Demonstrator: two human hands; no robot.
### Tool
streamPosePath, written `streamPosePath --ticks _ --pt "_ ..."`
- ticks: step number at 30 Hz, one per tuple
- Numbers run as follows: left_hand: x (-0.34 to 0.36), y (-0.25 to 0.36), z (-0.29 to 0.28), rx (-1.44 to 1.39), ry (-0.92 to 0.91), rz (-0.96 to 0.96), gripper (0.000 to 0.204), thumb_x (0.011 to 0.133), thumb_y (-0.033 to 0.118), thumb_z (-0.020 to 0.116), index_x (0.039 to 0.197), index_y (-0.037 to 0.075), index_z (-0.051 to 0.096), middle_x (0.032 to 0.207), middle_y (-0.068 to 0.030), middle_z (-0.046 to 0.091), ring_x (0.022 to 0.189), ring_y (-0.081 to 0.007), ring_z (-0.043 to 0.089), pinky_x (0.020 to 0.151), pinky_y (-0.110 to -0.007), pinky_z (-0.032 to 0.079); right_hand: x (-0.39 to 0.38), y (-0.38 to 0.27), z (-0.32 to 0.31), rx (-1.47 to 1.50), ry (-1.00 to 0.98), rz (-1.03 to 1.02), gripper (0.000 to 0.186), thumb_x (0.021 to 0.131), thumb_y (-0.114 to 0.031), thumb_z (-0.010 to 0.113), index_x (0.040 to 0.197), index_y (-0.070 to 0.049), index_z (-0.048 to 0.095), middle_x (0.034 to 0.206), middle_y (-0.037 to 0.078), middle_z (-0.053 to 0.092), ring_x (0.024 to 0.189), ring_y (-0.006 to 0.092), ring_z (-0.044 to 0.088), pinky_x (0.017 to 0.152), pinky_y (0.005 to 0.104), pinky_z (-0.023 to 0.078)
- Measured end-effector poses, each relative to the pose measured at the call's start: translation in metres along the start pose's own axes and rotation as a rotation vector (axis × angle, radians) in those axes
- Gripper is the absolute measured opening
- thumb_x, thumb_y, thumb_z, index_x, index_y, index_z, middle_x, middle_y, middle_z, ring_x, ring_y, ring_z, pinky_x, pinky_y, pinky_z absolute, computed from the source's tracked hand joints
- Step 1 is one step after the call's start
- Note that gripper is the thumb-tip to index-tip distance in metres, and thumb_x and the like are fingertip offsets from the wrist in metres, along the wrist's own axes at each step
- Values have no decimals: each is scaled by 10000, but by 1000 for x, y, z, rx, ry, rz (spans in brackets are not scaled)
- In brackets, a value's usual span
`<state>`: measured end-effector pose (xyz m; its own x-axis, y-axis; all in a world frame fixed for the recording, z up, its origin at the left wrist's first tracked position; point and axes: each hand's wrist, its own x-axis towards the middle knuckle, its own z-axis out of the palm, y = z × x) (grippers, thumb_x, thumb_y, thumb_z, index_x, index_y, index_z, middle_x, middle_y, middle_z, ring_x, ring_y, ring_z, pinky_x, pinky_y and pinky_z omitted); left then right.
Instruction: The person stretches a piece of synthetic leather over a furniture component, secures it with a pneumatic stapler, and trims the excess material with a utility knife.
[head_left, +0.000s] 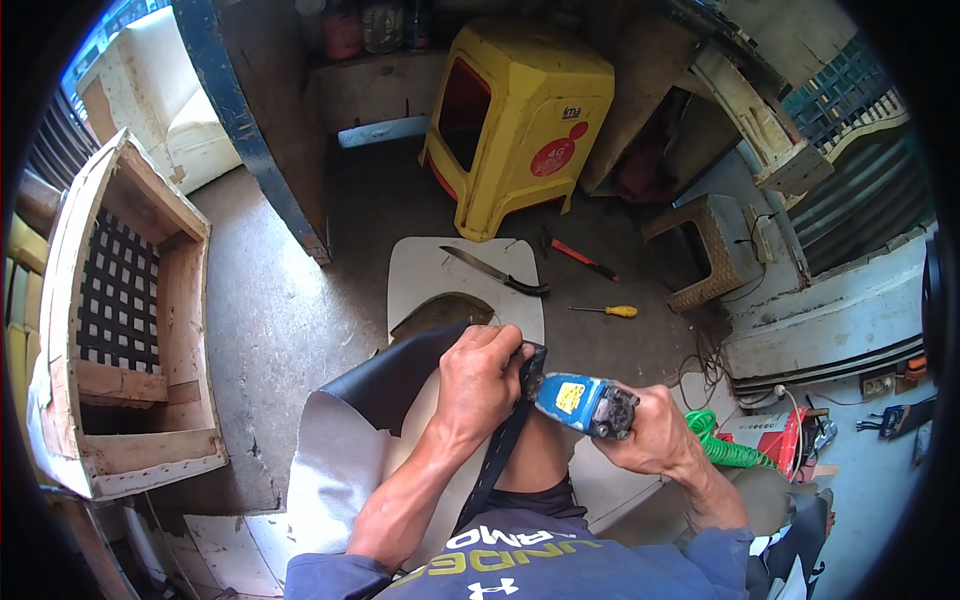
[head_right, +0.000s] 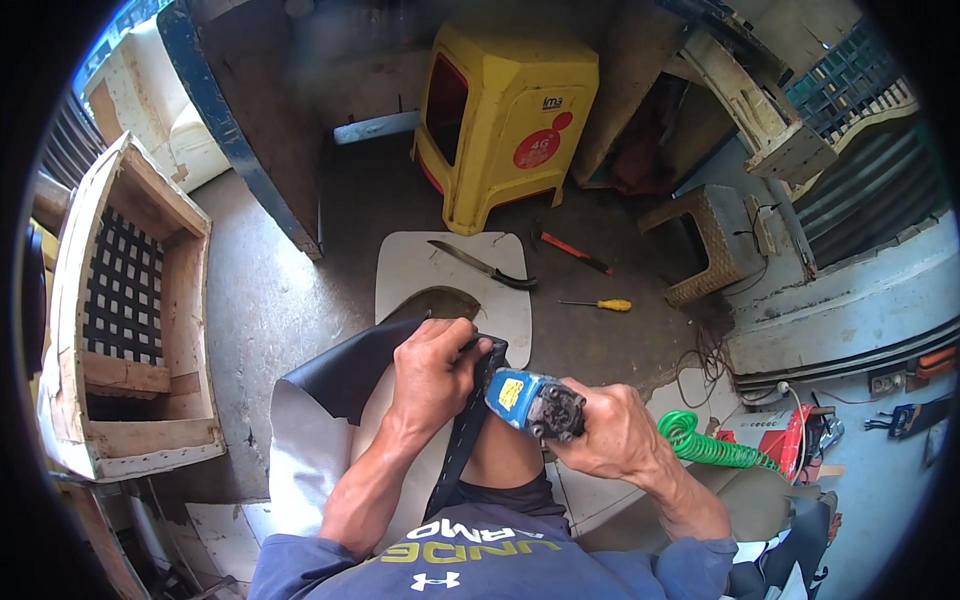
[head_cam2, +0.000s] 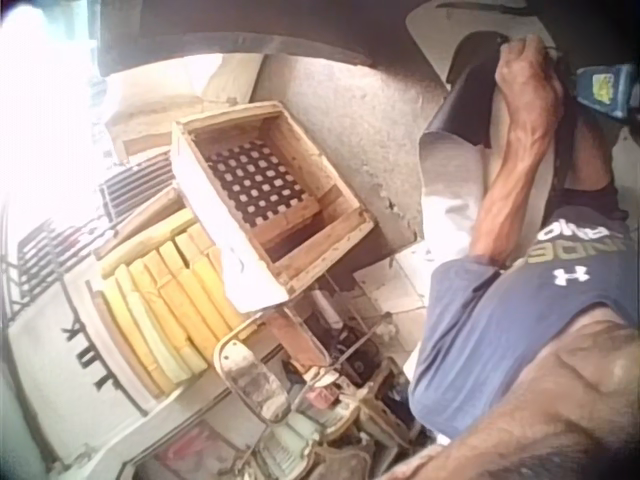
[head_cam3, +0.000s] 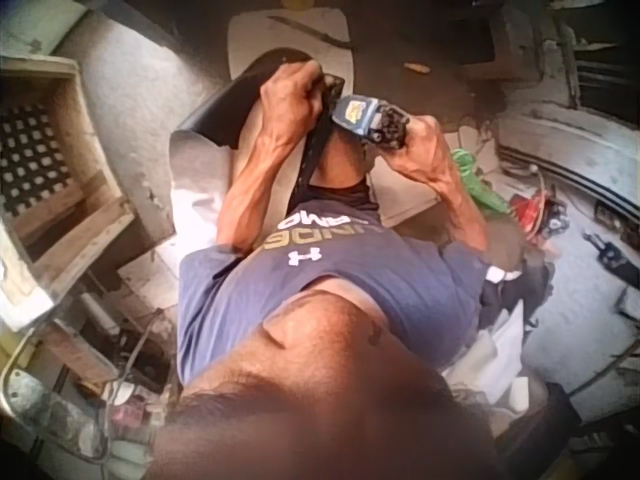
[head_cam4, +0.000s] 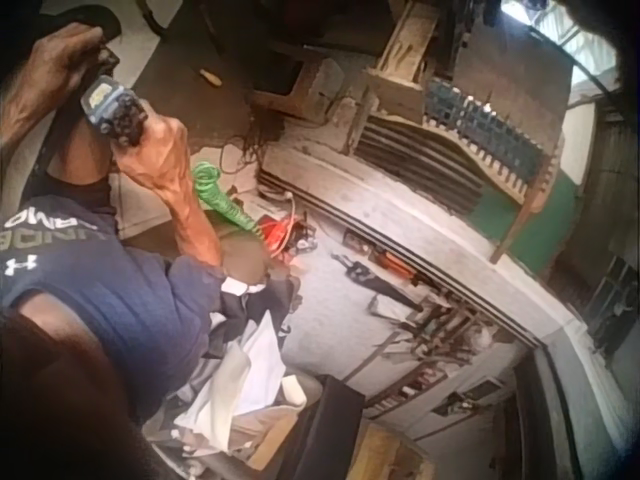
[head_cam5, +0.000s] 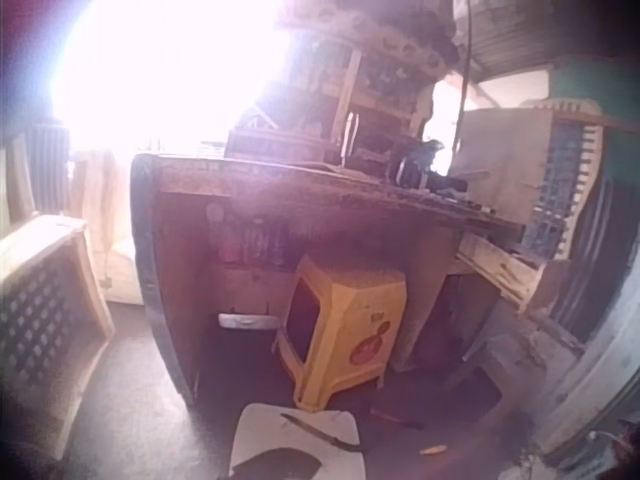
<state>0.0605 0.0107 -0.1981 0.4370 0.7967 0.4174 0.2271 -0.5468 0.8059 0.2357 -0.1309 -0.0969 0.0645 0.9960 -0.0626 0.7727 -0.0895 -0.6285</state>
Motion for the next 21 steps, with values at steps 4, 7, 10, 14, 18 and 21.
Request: streamPosePath --ticks 4,7,10,14,18,21 --pt "-1 1 -3 4 -11 -5 218 852 53 819 825 9 607 742 -143 609 712 -350 615 654 -447 496 -9 2 3 -8 22 -54 329 764 -107 825 1059 -10 717 805 191 751 730 377 765 659 422 606" --pt "-1 5 -12 16 -16 -2 173 849 45 822 868 6 654 780 -144 648 738 -340 646 669 -433 519 -27 4 -11 -97 108 -79 365 756 -73 822 1090 32 721 966 182 782 861 338 796 767 388 631" --pt "14 24 -20 -15 29 95 154 841 33 827 922 4 699 834 -149 694 774 -332 681 688 -411 543 -79 63 2 -675 486 -147 242 808 -20 731 1043 38 721 1038 158 774 907 329 753 855 402 592" --pt "51 37 -51 -76 157 83 174 853 32 821 939 4 672 833 -153 693 753 -322 682 696 -409 547 -68 104 49 222 501 534 249 846 -56 666 1073 35 708 988 183 729 850 263 703 809 392 557" --pt "100 35 -80 -490 189 -87 158 957 63 784 915 -19 655 907 -80 758 790 -95 653 720 -284 545 -99 220 171 -168 388 548 664 836 -87 682 1479 1 541 1107 323 693 1024 493 686 906 539 545" --pt "125 45 -120 -704 227 4 165 1033 107 733 929 13 646 1020 -92 767 854 -92 674 746 -255 556 -129 264 228 -298 178 786 729 860 -98 677 1559 -5 489 1218 360 673 1148 497 676 1034 550 524"
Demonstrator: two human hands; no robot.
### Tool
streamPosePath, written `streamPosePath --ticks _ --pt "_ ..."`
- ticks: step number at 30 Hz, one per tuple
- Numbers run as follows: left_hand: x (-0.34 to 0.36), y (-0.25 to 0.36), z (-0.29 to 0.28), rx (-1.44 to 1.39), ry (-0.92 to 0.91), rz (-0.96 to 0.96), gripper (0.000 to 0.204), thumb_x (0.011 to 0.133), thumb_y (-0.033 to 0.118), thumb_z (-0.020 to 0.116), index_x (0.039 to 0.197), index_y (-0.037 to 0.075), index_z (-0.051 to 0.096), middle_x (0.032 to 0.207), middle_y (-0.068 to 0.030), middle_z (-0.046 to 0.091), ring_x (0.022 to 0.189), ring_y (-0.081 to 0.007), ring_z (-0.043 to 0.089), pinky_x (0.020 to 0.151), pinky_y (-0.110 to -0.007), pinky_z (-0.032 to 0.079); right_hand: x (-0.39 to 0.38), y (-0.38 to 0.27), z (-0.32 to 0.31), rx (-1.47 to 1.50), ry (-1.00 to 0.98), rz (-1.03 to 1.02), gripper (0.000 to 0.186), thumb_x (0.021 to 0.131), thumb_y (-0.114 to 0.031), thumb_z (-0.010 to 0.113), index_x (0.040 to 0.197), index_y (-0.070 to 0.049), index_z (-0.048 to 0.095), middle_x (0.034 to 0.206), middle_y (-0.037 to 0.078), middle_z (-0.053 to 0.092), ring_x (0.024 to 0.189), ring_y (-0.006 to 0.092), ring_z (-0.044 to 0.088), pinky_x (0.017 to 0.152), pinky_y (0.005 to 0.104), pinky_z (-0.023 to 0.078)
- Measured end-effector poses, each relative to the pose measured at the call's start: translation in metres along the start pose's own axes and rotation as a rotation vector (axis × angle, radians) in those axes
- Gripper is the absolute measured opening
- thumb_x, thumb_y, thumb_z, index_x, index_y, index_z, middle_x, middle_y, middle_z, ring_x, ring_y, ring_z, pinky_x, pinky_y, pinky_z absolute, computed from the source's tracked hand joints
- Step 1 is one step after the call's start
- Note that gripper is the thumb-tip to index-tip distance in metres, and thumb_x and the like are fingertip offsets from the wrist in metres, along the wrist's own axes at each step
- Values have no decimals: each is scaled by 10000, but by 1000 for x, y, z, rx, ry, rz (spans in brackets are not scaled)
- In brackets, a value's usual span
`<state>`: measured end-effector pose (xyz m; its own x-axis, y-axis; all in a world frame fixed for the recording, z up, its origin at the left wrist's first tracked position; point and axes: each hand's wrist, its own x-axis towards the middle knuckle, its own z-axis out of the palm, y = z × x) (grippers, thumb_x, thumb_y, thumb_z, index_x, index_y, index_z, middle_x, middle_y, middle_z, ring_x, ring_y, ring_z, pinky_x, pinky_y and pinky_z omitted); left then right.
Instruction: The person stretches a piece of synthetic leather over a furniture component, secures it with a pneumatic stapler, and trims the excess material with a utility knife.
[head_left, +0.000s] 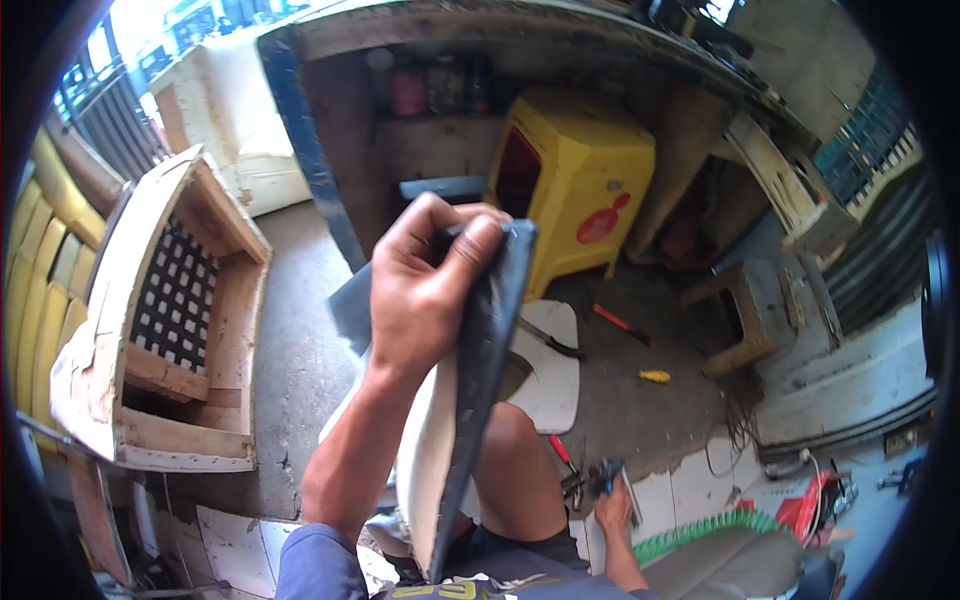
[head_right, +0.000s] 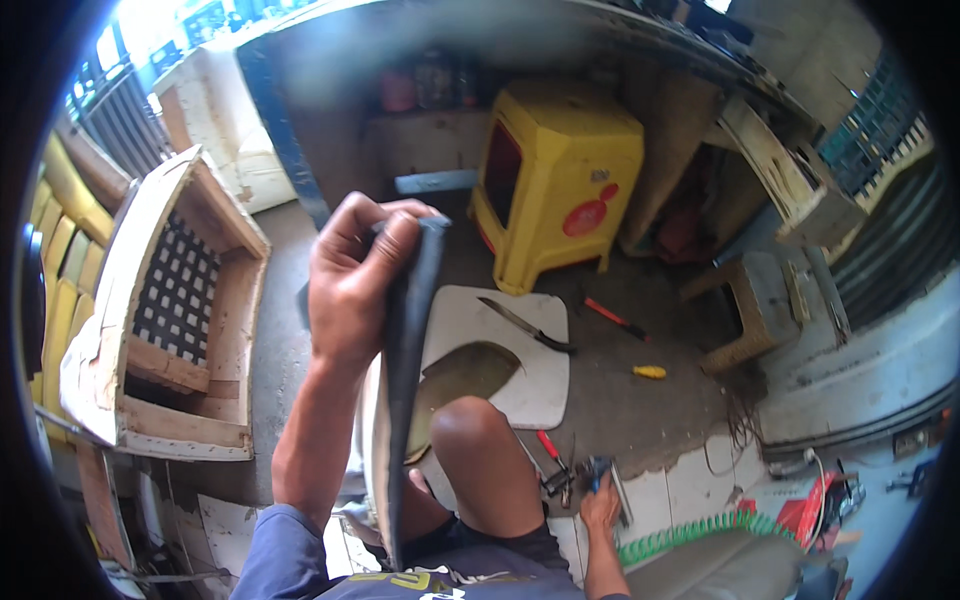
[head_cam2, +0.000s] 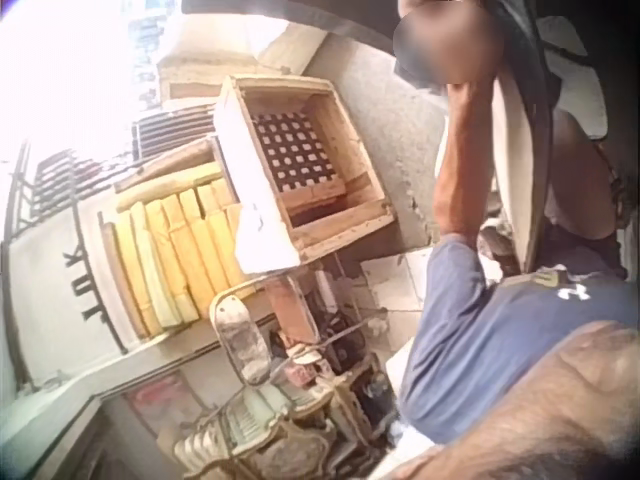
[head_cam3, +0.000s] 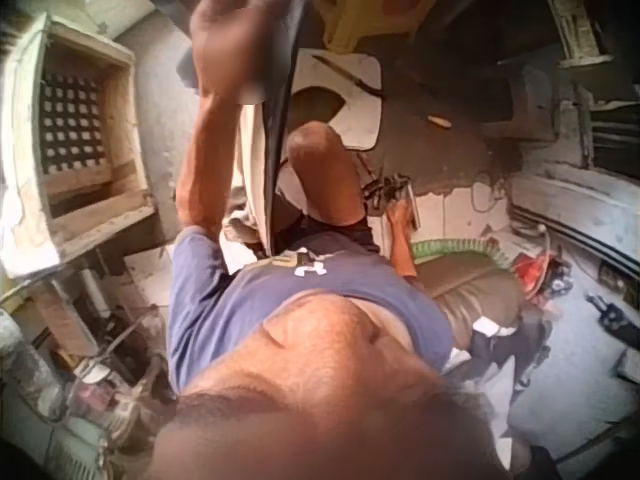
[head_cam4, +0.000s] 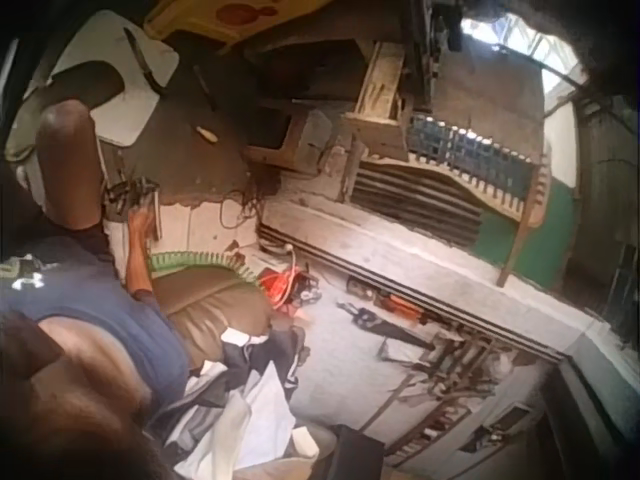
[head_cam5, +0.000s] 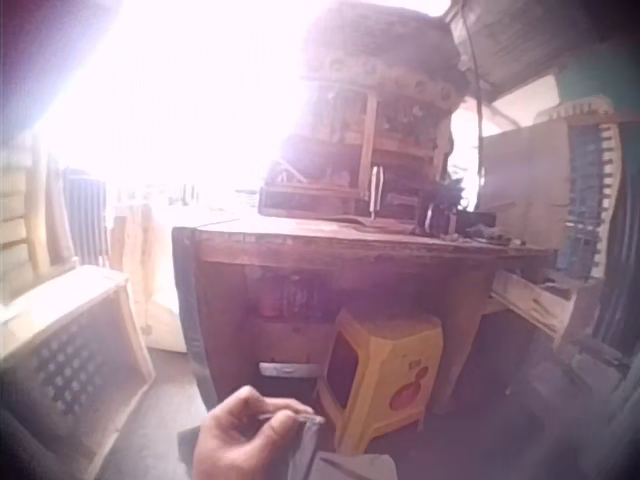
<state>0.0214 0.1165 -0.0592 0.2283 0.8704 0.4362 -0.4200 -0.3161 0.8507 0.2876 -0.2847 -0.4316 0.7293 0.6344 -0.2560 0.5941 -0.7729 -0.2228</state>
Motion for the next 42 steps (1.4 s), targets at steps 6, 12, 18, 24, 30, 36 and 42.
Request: streamPosePath --ticks 6,12,18,24,30,36,42 --pt "29 26 -45 -954 -169 65 214 1092 217 607 1151 16 652 1154 -151 749 1049 -208 718 888 -336 603 12 -9 25 71 44 62 645 918 -218 752 1500 -10 568 1277 295 654 1141 474 670 1019 512 549" --pt "-16 11 -77 -1127 -73 111 371 1115 312 525 1279 -9 615 1240 -189 729 1134 -275 712 947 -385 607 -10 -223 -173 1614 -614 -344 700 1037 -338 725 1561 38 456 1264 193 686 1005 206 717 864 327 596" --pt "-85 -18 -100 -920 356 11 534 1138 406 443 1407 -34 577 1326 -227 709 1220 -343 706 1007 -434 612 -34 -253 -185 1159 -615 -533 698 877 -229 898 1430 59 584 1118 147 751 941 195 726 824 313 588" --pt "-127 11 -186 -606 158 -335 919 1057 749 343 1379 -82 569 1202 -275 740 1070 -348 770 929 -445 649 -81 -241 -188 488 -380 -782 532 805 -401 937 1025 33 723 911 181 729 773 333 724 714 406 573" --pt "-142 -5 -148 -98 301 -322 915 1014 800 367 1058 -42 722 874 -134 770 784 -199 753 728 -315 631 -49 -257 -212 348 -754 -1092 852 852 -484 886 1410 80 576 1277 304 676 1258 411 657 1068 441 509" --pt "-136 -13 -91 110 204 -224 613 1121 527 522 1099 -45 741 932 -80 765 828 -142 715 797 -288 591 15 -314 -223 1386 -769 -855 1540 644 -606 989 1725 -60 37 1741 226 215 1623 386 221 1307 457 239" --pt "-138 -2 -83 -109 152 -330 292 1066 209 705 1223 -38 717 1034 -77 775 915 -131 725 861 -283 593 50 -348 -232 1273 -941 -943 1240 772 -409 965 1698 -17 239 1664 172 390 1560 293 354 1289 407 256"
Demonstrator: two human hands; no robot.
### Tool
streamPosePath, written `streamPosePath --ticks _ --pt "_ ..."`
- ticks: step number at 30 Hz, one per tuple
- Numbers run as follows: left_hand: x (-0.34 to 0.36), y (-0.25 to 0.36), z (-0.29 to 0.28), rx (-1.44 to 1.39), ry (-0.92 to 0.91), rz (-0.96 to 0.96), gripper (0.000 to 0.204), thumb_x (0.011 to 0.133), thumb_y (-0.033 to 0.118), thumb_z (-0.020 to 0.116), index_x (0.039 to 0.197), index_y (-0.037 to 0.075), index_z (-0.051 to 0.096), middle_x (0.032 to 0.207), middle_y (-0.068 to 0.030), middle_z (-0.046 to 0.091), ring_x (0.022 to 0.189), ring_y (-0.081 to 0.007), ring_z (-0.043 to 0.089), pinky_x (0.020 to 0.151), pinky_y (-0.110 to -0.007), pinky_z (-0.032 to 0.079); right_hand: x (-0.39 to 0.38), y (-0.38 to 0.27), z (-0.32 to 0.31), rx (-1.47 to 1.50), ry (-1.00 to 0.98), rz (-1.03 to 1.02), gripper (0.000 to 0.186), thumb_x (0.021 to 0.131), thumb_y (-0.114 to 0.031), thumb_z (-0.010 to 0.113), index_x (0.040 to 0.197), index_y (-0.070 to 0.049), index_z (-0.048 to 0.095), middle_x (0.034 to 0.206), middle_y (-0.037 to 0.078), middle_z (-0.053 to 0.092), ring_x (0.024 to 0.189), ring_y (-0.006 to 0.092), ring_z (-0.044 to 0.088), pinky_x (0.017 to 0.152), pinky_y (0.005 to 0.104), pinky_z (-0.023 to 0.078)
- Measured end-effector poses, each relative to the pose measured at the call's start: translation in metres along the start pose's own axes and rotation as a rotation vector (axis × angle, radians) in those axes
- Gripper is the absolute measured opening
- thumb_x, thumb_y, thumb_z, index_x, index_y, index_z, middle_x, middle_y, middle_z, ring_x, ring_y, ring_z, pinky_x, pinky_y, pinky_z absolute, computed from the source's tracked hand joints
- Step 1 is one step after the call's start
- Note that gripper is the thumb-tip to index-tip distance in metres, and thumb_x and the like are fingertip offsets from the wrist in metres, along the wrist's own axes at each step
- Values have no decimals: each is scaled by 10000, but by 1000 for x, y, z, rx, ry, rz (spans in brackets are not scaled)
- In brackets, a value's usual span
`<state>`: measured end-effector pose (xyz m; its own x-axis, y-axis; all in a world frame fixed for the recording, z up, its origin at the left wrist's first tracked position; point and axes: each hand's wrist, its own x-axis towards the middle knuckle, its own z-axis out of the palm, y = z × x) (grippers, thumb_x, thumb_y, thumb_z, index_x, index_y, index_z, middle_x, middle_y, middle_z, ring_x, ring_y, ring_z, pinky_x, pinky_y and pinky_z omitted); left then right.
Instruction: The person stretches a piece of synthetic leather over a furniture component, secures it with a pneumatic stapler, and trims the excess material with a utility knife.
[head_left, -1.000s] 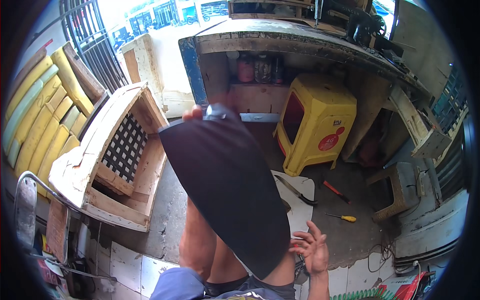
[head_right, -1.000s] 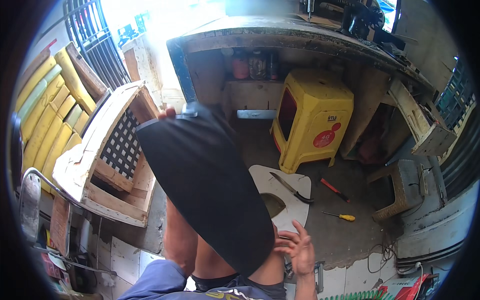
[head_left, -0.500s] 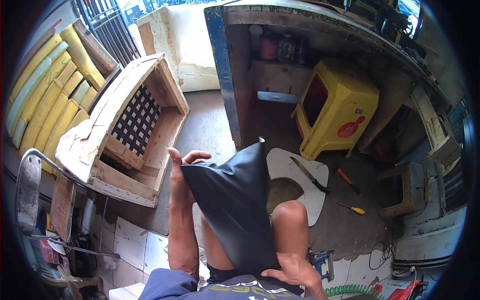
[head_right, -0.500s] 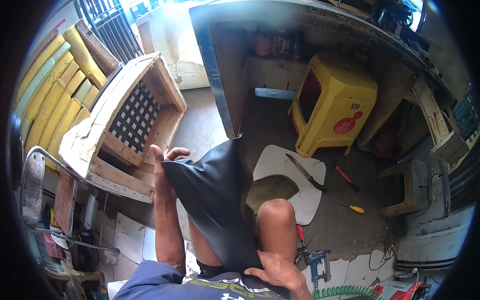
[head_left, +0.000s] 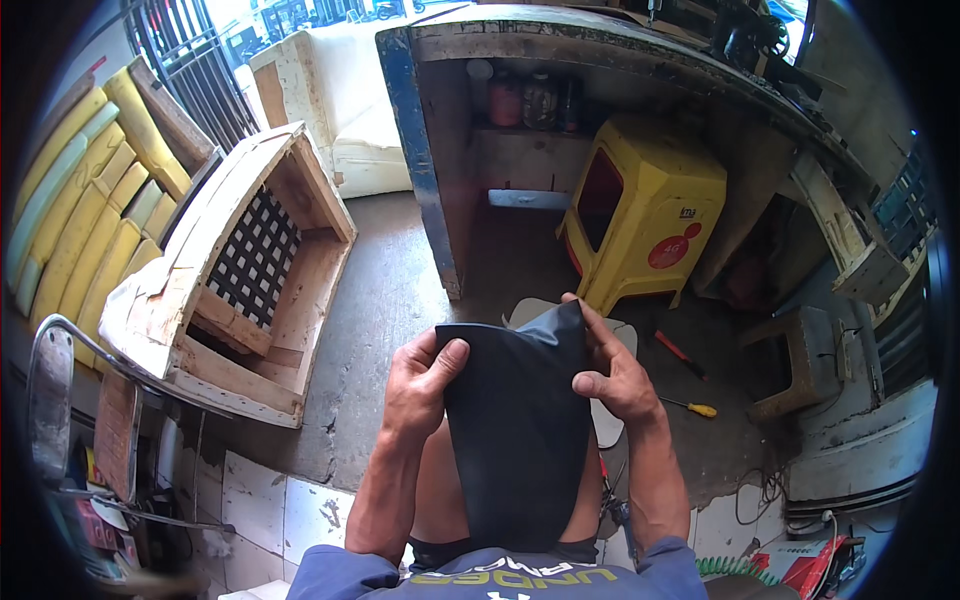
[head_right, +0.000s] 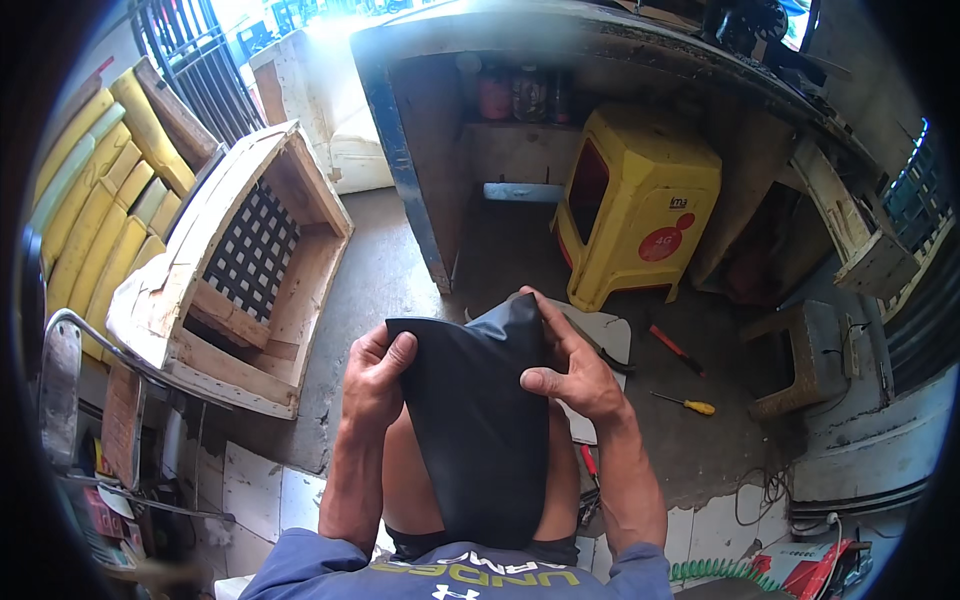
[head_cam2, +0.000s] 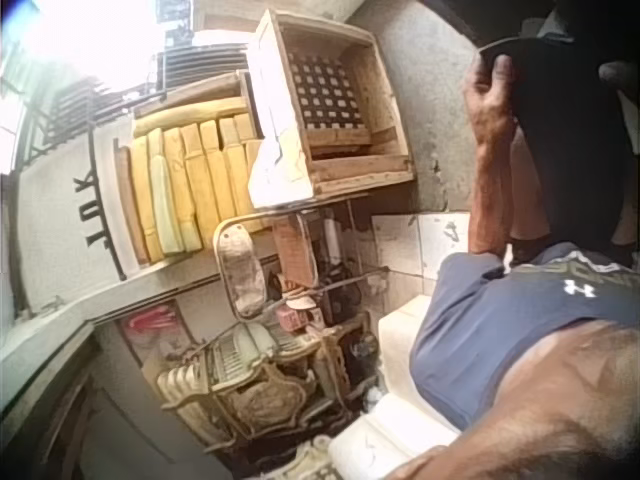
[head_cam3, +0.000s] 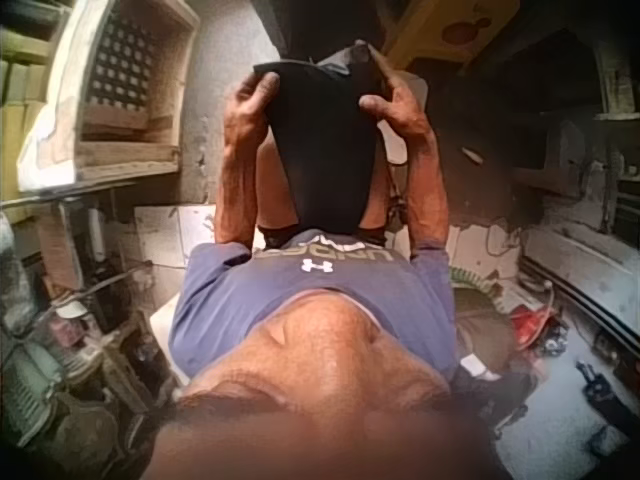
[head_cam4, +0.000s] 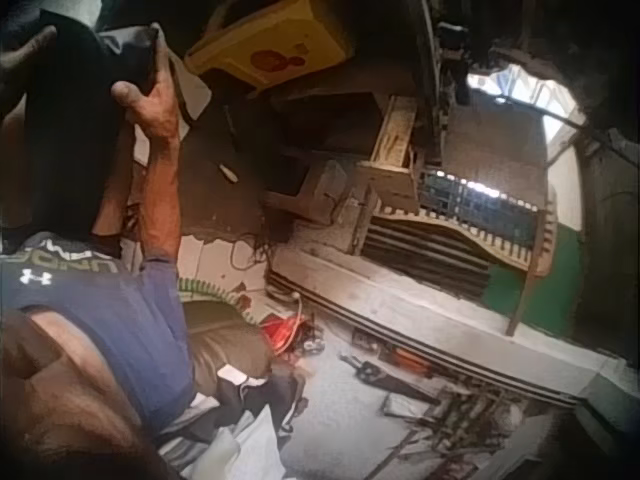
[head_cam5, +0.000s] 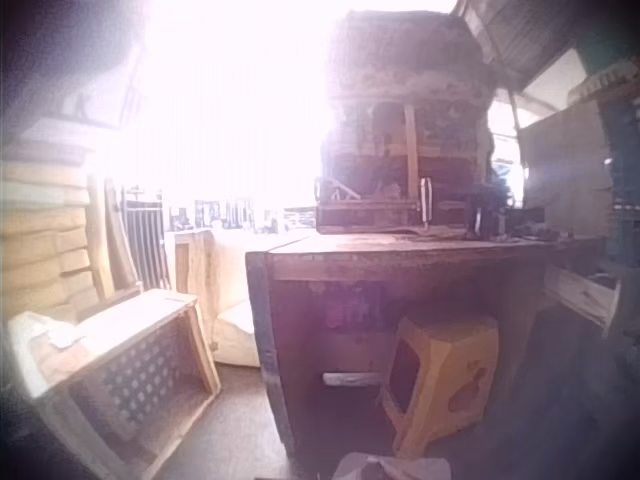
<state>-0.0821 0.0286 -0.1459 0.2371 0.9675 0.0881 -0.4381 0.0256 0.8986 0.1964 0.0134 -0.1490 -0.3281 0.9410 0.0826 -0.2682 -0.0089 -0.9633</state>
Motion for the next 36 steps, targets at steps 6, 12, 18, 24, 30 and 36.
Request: streamPosePath --ticks 6,12,18,24,30,36 --pt "-5 1 5 -3 50 15 321 1061 201 712 1271 -40 686 1069 -76 768 949 -129 722 898 -283 589 0 4 -2 -14 91 71 733 810 -273 967 1401 6 634 1212 40 708 1135 154 655 1044 314 510" --pt "0 -17 10 -127 98 -11 269 1079 171 680 1262 -25 666 1084 -78 768 945 -129 725 889 -274 599 -10 11 -12 -12 175 163 709 760 -229 990 1346 7 668 1166 35 732 1090 144 675 1026 310 524" --pt "-2 -24 5 -113 59 67 243 1079 173 677 1228 -19 680 1071 -93 777 947 -137 735 868 -273 610 -12 8 -29 42 -95 96 792 731 -126 981 1413 41 615 1281 76 717 1161 162 678 1083 322 513" --pt "-2 -8 -16 20 34 51 312 1078 208 673 1300 -9 642 1165 -134 758 1077 -190 723 995 -341 562 1 3 -19 153 -277 288 773 770 -88 931 1449 50 587 1312 91 717 1179 152 679 1088 319 515" --pt "48 77 0 1036 -239 240 501 1071 374 632 1365 -31 632 1318 -199 703 1231 -309 687 1067 -433 527 14 8 -9 173 -425 375 794 762 -142 949 1438 55 581 1262 83 730 1166 151 681 1062 322 527" --pt "108 98 46 1261 -1209 -364 872 991 760 568 1349 -28 672 1189 -244 756 1159 -387 719 990 -441 560 27 24 -5 119 -650 461 890 668 -260 1022 1383 69 606 1218 93 725 1147 181 683 1020 319 539"
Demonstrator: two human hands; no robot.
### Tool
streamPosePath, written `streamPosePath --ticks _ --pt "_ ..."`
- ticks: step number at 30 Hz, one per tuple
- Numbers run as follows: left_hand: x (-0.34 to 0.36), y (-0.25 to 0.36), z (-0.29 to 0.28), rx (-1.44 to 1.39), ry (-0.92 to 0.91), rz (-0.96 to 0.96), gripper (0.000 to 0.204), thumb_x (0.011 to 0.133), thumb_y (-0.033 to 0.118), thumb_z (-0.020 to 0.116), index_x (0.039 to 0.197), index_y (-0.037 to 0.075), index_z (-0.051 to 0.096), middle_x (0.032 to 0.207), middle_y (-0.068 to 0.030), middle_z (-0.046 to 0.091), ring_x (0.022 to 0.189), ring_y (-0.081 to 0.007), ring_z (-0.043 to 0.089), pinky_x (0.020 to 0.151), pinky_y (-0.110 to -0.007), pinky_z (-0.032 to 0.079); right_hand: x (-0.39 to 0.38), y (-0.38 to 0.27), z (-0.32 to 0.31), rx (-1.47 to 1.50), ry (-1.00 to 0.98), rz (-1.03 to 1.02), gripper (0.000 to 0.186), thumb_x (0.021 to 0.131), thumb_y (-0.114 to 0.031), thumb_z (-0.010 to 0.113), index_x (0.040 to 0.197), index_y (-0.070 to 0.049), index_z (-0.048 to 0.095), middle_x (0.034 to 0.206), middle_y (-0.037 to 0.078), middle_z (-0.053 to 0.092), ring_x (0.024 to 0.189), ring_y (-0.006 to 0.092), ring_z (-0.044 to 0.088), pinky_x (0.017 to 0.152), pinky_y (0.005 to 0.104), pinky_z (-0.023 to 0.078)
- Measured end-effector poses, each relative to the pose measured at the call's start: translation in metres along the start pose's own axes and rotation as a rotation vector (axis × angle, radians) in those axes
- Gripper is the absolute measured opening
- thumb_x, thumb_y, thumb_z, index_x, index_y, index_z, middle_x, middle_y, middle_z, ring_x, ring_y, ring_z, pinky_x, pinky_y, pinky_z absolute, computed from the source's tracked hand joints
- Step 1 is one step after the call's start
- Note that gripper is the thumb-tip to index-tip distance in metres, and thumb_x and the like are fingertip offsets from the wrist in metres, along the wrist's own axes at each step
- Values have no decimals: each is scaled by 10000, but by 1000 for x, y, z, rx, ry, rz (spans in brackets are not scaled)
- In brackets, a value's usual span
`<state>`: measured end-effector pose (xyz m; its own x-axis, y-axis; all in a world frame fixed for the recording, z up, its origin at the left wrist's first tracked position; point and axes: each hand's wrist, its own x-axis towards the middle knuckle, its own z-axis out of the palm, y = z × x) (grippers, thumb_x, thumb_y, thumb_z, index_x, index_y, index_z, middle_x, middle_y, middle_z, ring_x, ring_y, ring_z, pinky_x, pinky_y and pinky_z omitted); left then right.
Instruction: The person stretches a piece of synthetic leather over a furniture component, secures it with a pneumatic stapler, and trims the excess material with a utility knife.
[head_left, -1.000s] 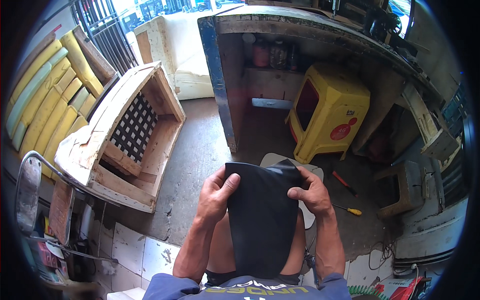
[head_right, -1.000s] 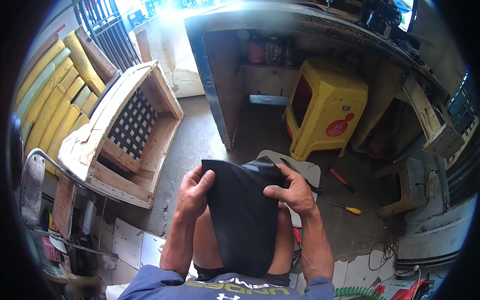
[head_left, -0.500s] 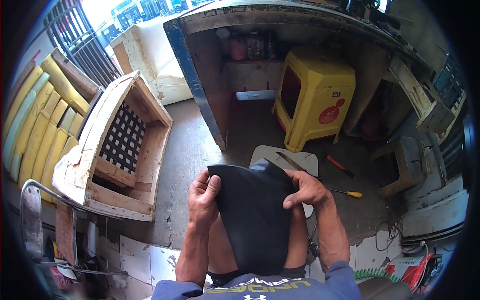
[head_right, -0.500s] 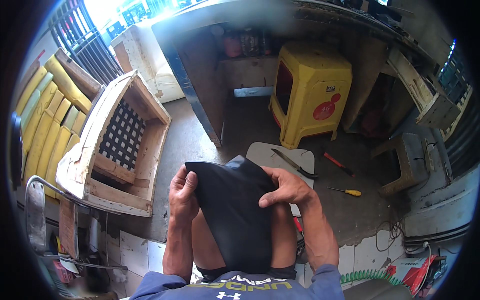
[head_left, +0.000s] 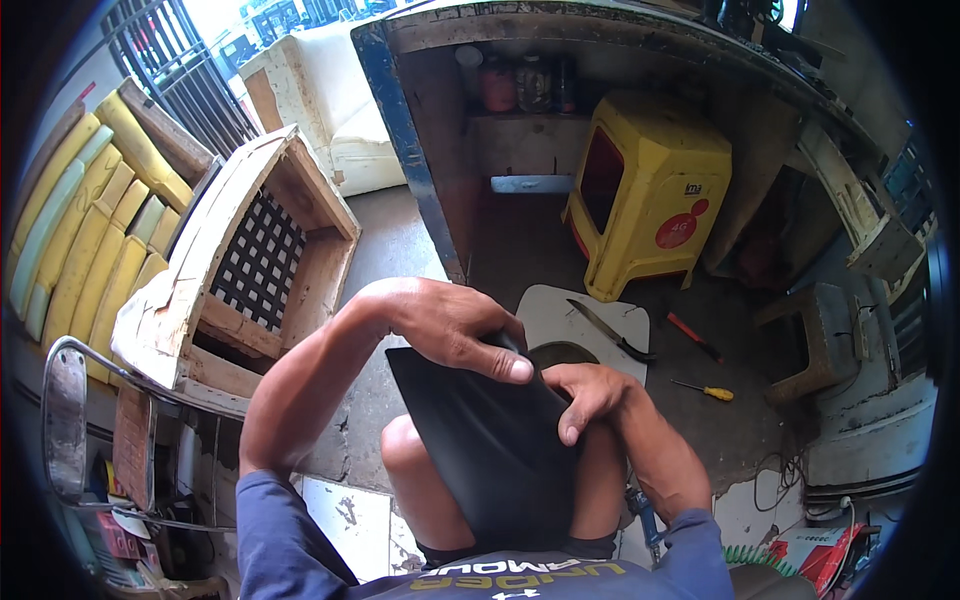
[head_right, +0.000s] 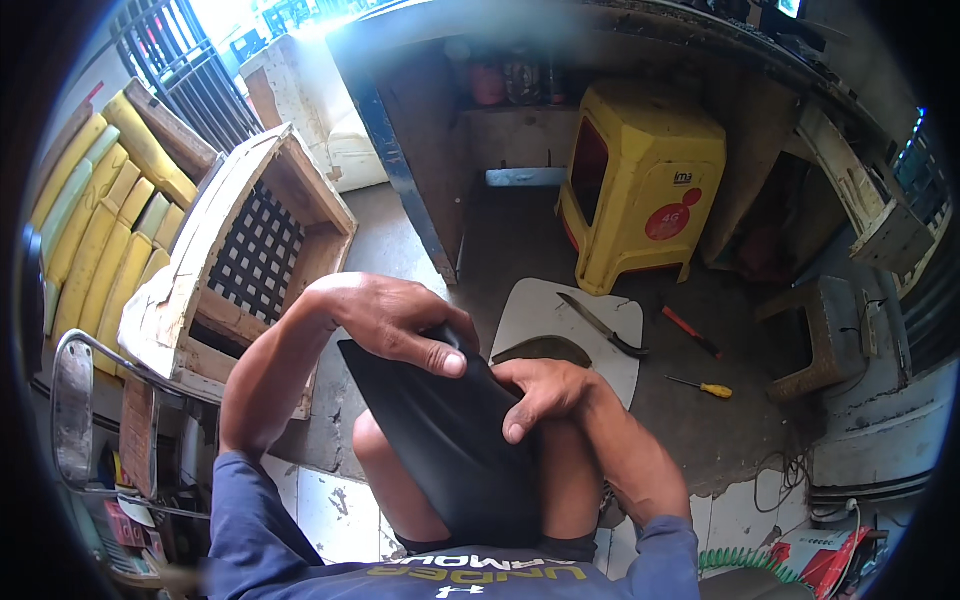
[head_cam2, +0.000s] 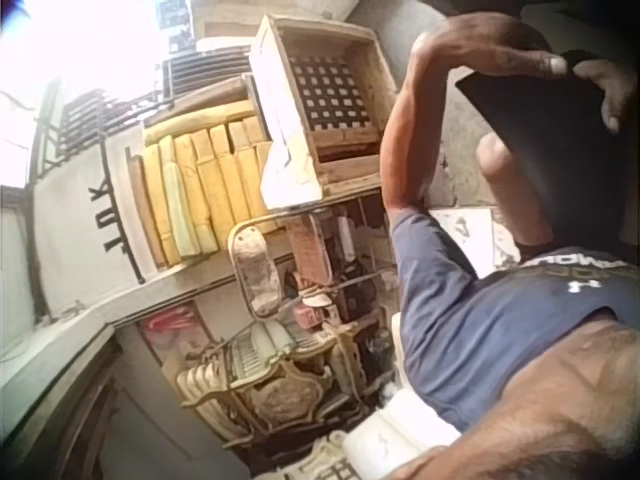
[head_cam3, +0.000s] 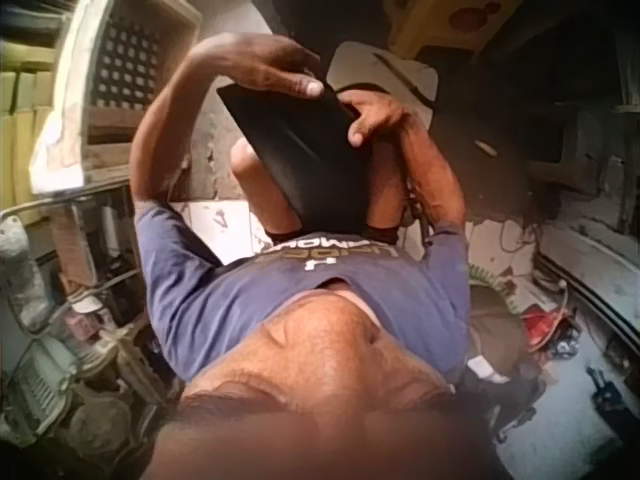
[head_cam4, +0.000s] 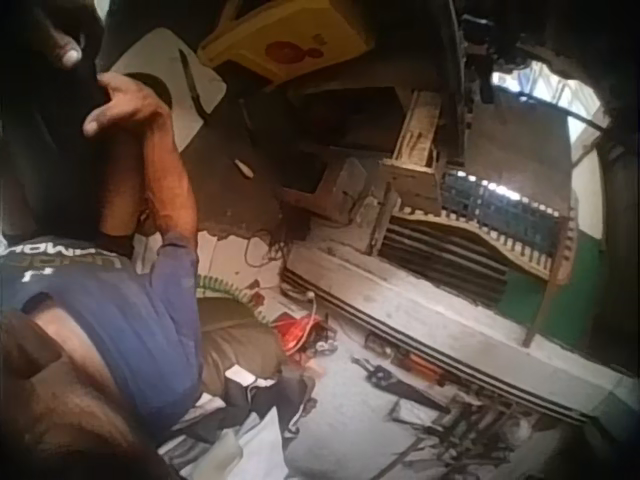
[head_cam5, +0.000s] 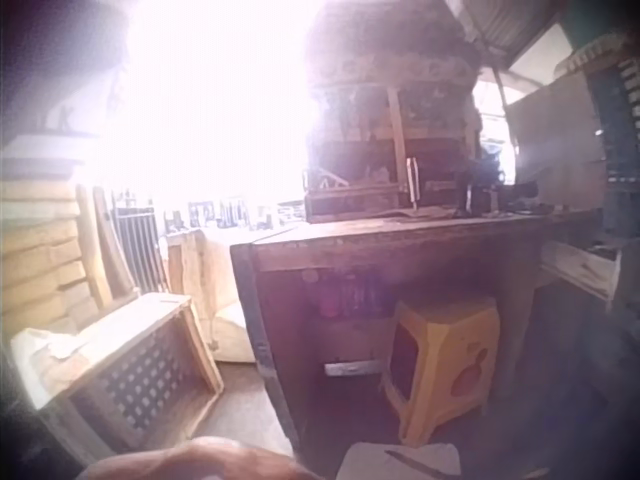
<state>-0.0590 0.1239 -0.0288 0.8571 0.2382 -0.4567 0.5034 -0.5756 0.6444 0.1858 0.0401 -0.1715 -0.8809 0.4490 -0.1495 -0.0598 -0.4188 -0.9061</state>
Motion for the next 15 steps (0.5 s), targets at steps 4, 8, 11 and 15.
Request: streamPosePath --ticks 4,8,11,15 --pt "12 2 -11 38 -195 95 762 933 609 766 1335 -31 665 1137 -221 765 1092 -349 741 966 -436 567 3 7 9 115 139 22 744 686 -228 1009 1285 62 677 1154 83 745 1064 171 710 965 308 553" --pt "8 1 9 -69 34 -146 552 886 300 832 1323 4 674 1104 -204 770 1045 -337 752 960 -419 563 -1 -21 49 -142 565 -9 477 787 -172 935 1152 40 713 1024 124 775 931 184 750 817 328 587" --pt "11 -11 22 75 167 -126 487 838 180 800 1294 50 690 1083 -183 754 1030 -360 737 947 -435 563 11 -9 82 -786 1094 -70 295 865 -148 864 1040 28 705 811 192 737 764 232 769 684 372 567" --pt "4 -13 37 178 344 -21 480 803 111 785 1275 92 705 1116 -163 680 1096 -378 677 948 -478 545 30 27 108 -1136 1323 -408 199 840 -51 818 980 2 687 747 179 679 694 343 717 588 426 525"
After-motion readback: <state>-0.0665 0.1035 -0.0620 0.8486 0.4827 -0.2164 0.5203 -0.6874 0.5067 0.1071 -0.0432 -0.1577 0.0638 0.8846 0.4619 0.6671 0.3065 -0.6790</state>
